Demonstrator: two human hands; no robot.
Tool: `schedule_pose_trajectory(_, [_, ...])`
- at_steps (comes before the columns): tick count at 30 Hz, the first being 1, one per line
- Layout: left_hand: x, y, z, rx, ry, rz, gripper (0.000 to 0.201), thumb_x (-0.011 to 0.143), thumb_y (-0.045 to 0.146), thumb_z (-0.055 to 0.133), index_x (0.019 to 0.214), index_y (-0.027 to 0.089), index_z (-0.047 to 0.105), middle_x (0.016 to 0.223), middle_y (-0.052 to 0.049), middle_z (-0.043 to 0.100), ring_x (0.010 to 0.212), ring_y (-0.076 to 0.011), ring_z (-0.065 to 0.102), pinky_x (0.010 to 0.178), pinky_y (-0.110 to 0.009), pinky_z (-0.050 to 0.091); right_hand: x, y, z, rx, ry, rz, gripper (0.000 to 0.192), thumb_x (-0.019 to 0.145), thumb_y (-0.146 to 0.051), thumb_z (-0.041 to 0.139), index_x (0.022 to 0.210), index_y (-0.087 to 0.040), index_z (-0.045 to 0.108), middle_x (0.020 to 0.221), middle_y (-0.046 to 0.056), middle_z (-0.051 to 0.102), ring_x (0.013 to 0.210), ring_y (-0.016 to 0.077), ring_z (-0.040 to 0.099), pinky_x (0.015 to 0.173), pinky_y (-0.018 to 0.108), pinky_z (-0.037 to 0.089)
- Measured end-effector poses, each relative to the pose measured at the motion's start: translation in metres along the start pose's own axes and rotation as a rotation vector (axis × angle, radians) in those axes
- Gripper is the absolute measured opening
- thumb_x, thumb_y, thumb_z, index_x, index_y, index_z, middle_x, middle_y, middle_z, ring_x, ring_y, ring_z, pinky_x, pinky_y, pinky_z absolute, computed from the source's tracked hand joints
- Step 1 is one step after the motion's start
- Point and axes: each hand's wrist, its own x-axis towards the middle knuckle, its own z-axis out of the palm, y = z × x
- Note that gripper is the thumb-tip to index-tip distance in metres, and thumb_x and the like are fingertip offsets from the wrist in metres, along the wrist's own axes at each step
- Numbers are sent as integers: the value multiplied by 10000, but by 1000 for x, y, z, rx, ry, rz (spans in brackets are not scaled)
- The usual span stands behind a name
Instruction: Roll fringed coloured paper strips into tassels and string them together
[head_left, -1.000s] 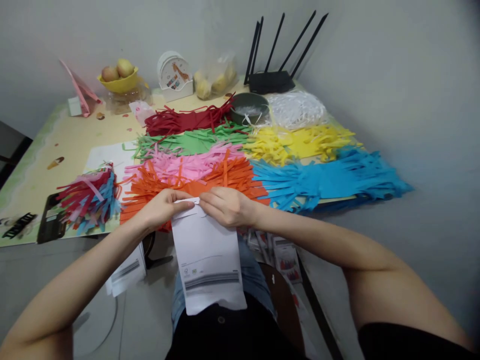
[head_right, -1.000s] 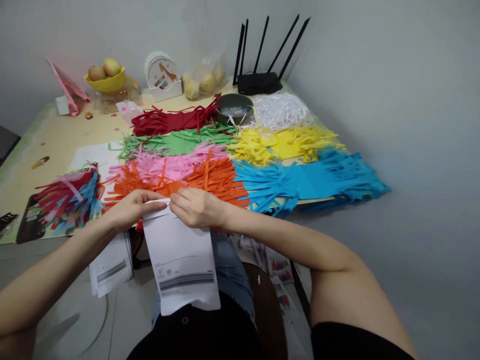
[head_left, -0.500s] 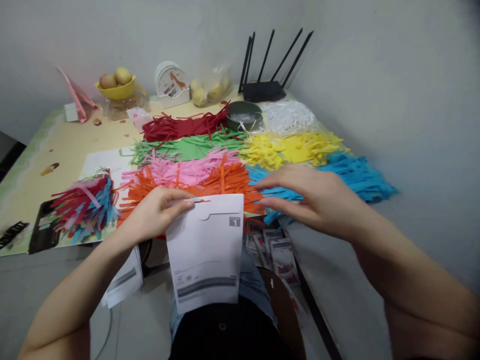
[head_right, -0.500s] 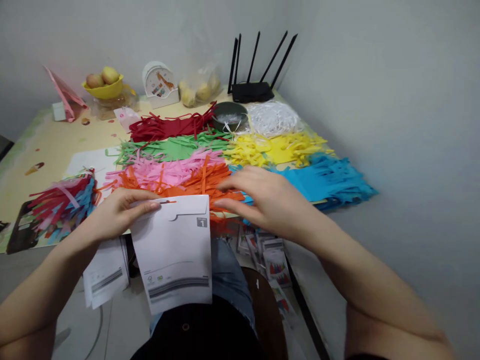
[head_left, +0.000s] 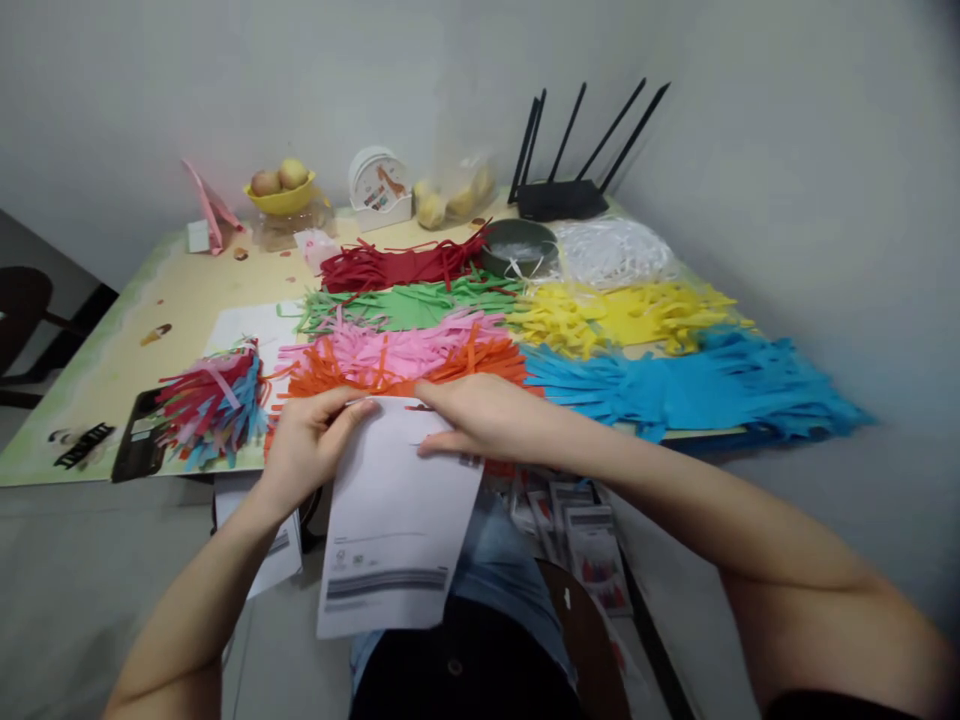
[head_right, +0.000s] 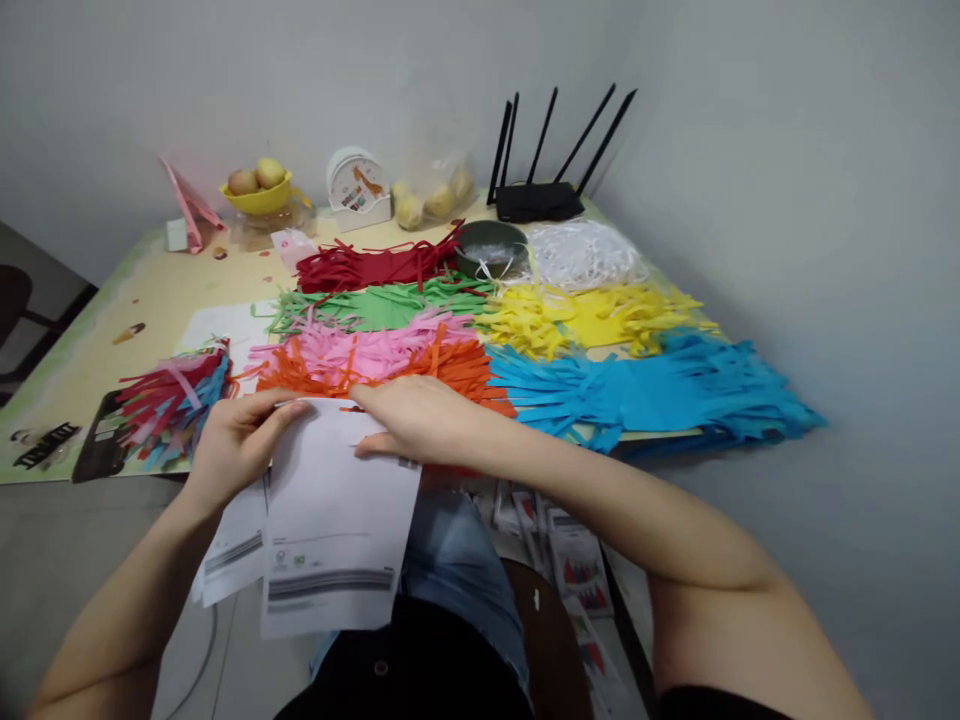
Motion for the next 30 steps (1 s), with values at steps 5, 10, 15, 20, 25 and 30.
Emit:
schedule_pose_trajectory(5, [-6, -17, -14, -27, 122, 7, 273, 908, 389, 618, 992, 172, 761, 957, -59, 773, 902, -190, 715, 824, -250, 543, 14, 12, -9, 89, 118, -20, 208, 882, -302, 670, 1003, -159, 580, 918, 77, 696, 776, 190, 614, 631, 245, 352])
schedule_pose_trajectory(10, [-63, -84, -18, -139, 767, -194, 363, 864, 397, 701, 1174, 207, 689, 1248, -74, 686, 1185, -210, 626, 1048, -337, 494, 12, 52, -24, 182, 477, 53, 351, 843, -484, 637, 993, -180, 547, 926, 72, 672, 795, 229, 607, 682, 309, 440])
schedule_pose_trajectory(15, [-121, -118, 24, -946, 562, -614, 430, 729, 544, 776, 885, 146, 725, 860, -96, 742, 809, -237, 719, 761, -376, 606, 23, 61, -16, 216, 593, 13, 535, 839, -483, 584, 1261, -167, 490, 1098, 109, 671, 901, 270, 640, 792, 391, 501])
schedule_pose_trajectory(20, [-131, -117, 50, -1176, 812, -592, 187, 800, 343, 734, 883, 175, 727, 950, -53, 762, 896, -159, 715, 816, -267, 583, 36, 62, -4, 206, 628, -30, 562, 816, -432, 579, 1304, -165, 495, 1179, 127, 657, 969, 277, 639, 863, 417, 516])
schedule_pose_trajectory(25, [-130, -115, 47, -1334, 667, -669, 193, 868, 305, 600, 908, 192, 751, 923, -50, 787, 921, -193, 732, 951, -355, 556, 39, 70, -3, 173, 662, 11, 611, 809, -421, 578, 1350, -150, 495, 1231, 145, 649, 1024, 304, 626, 915, 451, 508])
schedule_pose_trajectory(30, [-106, -86, 52, -1293, 366, -605, 382, 888, 554, 528, 949, 265, 771, 1005, -44, 785, 1034, -272, 707, 1007, -473, 532, 41, 79, -9, 165, 618, 78, 701, 823, -401, 557, 1448, -120, 409, 1349, 175, 597, 1096, 321, 616, 971, 463, 482])
